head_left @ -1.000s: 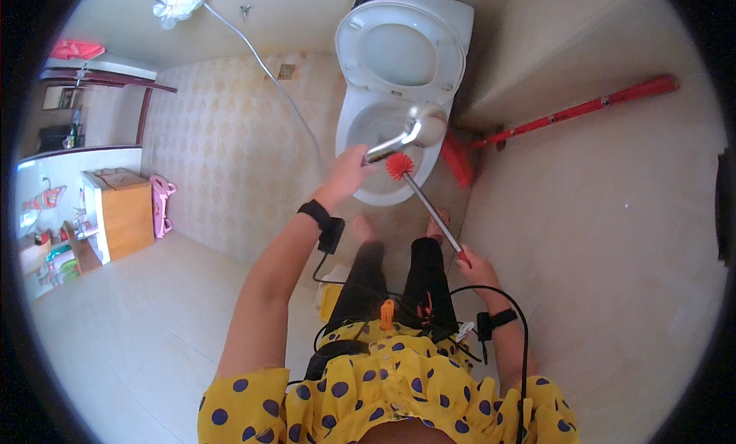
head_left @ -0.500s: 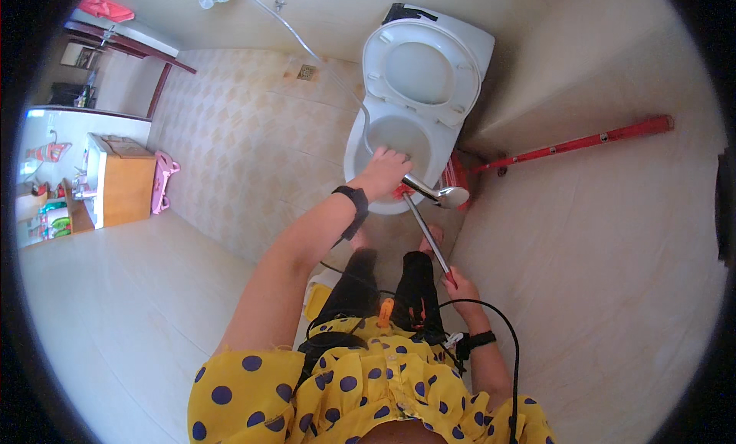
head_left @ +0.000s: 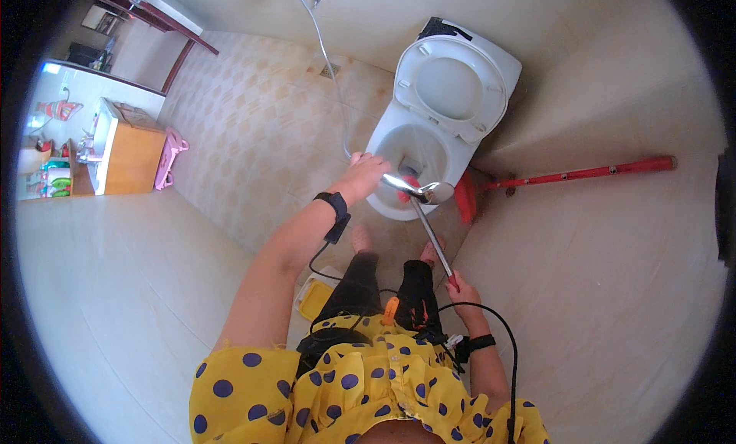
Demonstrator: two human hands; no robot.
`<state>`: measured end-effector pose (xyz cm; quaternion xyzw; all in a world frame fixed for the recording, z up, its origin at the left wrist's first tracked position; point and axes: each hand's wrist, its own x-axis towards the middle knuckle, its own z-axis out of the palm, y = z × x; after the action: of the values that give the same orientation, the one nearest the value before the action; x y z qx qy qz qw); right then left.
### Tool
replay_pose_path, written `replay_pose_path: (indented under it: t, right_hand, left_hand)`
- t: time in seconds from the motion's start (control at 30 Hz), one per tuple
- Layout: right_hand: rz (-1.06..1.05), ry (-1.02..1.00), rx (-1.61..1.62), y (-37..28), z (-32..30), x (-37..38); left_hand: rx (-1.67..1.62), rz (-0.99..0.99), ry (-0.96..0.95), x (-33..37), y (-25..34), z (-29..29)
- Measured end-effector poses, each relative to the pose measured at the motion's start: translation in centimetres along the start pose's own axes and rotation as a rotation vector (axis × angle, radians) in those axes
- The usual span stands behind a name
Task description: The person cleans a toilet by using a toilet brush and a handheld shower head to scrub the bowl and rinse the interior surfaces.
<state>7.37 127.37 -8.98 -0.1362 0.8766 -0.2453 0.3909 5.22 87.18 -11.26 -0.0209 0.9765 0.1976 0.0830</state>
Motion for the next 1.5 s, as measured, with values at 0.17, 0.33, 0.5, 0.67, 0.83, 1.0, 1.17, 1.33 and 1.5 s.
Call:
replay_pose_path:
  t: [0.17, 0.33, 0.5, 0.67, 0.83, 1.0, 1.17, 1.33, 1.5]
  right_hand:
    - [-0.172, 0.116, 0.027, -1.3, -0.7, 4.0]
    - [-0.331, 0.134, -0.17, -4.7, -2.8, 12.8]
    - [-0.399, 0.124, -0.578, -8.8, -2.8, 19.9]
    - [-0.378, 0.122, -0.629, -9.2, -2.9, 24.0]
    - [-0.456, 0.02, -0.519, -6.4, 0.5, 20.4]
    - [-0.318, -0.17, -0.59, -6.6, 0.8, 12.9]
    - [-0.353, 0.13, -0.225, -4.9, -2.5, 11.3]
    - [-0.292, 0.265, -0.172, -5.3, -6.0, 6.4]
    - [-0.254, 0.428, -0.087, -4.1, -6.7, 5.6]
  left_hand:
    - [-0.197, -0.094, 0.045, -1.2, 0.6, -0.4]
    - [-0.417, -0.16, 0.077, -1.5, 0.3, 0.5]
    - [-0.871, -0.148, 0.123, -2.1, -1.2, -0.3]
    - [-1.116, -0.235, 0.053, -2.7, -2.4, -3.8]
    - [-1.203, -0.267, 0.097, -3.2, -2.8, -4.9]
    - [-1.283, -0.315, 0.091, -3.7, -1.9, -6.6]
    - [-1.309, -0.336, 0.185, -3.1, -1.4, -6.7]
    - [-1.518, -0.251, 0.268, -2.8, -0.1, -8.0]
    - [-1.444, -0.23, 0.284, -2.8, 0.0, -9.0]
